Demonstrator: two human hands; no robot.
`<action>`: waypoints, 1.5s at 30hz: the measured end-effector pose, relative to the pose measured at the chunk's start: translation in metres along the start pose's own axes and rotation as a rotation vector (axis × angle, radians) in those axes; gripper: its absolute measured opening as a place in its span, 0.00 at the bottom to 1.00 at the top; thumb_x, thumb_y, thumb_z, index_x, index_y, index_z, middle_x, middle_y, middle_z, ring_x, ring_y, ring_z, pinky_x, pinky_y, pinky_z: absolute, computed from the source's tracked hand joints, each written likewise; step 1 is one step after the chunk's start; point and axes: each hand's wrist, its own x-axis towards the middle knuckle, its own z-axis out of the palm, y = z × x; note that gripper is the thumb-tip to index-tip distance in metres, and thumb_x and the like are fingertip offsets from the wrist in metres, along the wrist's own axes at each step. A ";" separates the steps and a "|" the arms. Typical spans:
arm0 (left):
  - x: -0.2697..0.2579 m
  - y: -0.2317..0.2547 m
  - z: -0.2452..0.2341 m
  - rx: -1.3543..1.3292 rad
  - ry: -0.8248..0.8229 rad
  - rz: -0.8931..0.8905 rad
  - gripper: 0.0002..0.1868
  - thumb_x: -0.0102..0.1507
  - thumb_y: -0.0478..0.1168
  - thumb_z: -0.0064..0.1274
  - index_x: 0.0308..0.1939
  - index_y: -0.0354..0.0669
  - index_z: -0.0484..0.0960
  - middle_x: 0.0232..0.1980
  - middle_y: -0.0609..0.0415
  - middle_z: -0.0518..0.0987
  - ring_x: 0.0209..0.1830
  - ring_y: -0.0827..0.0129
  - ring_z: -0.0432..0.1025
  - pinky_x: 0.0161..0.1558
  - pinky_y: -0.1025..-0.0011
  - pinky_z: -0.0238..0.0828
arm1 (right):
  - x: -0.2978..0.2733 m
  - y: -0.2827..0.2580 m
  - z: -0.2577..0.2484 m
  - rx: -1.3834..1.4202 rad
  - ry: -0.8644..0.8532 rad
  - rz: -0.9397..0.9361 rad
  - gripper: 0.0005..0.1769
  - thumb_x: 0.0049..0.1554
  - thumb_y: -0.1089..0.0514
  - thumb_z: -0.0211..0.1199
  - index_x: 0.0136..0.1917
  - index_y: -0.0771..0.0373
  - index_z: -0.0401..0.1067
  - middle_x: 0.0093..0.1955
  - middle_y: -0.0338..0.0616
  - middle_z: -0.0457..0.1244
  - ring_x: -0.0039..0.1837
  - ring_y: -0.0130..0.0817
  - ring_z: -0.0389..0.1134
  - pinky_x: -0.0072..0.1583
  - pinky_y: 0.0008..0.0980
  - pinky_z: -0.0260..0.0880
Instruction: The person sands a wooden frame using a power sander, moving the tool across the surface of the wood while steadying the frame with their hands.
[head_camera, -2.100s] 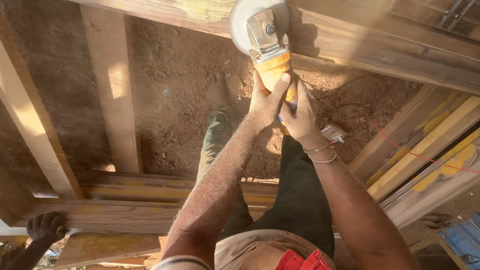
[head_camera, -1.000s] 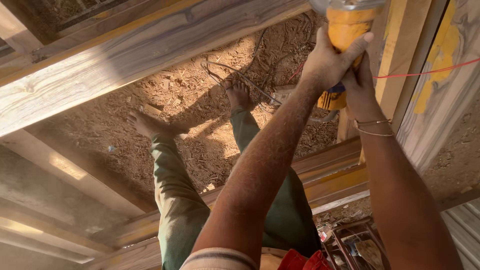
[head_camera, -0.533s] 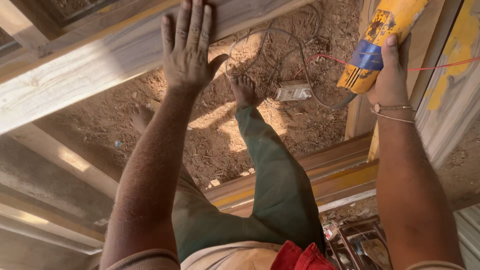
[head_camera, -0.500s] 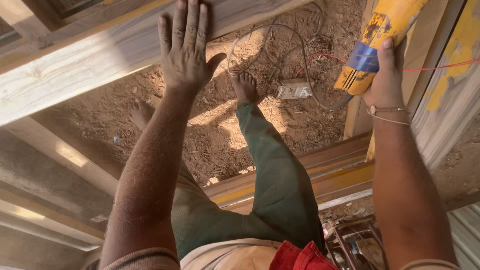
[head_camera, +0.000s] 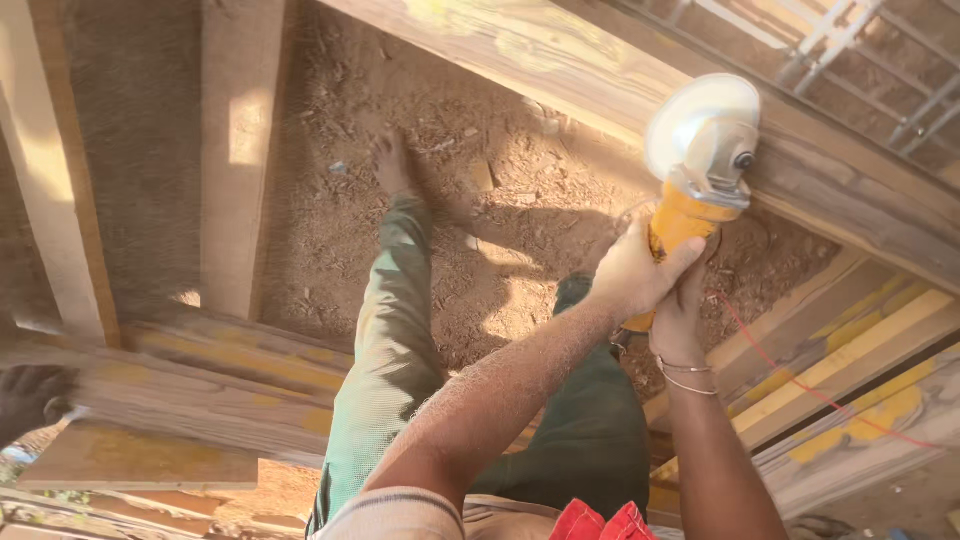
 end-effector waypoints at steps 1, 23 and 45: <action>0.004 0.002 -0.034 -0.052 0.033 -0.035 0.48 0.57 0.69 0.54 0.67 0.34 0.68 0.58 0.37 0.81 0.59 0.51 0.77 0.59 0.59 0.72 | 0.012 -0.012 0.030 -0.042 -0.037 -0.024 0.36 0.72 0.50 0.54 0.86 0.60 0.43 0.82 0.47 0.50 0.82 0.41 0.53 0.79 0.43 0.56; 0.017 -0.027 -0.385 -0.668 0.285 0.306 0.39 0.65 0.54 0.59 0.70 0.37 0.58 0.61 0.44 0.77 0.59 0.64 0.74 0.60 0.64 0.74 | 0.098 -0.146 0.376 -0.491 -0.340 -0.163 0.40 0.62 0.65 0.57 0.83 0.65 0.44 0.76 0.61 0.55 0.76 0.48 0.59 0.73 0.45 0.63; 0.034 0.030 -0.416 -0.714 0.241 0.339 0.33 0.70 0.54 0.53 0.71 0.41 0.59 0.61 0.48 0.74 0.59 0.60 0.74 0.60 0.59 0.78 | 0.141 -0.153 0.367 -0.415 -0.345 -0.180 0.48 0.60 0.60 0.66 0.85 0.64 0.43 0.80 0.59 0.55 0.79 0.50 0.61 0.76 0.44 0.63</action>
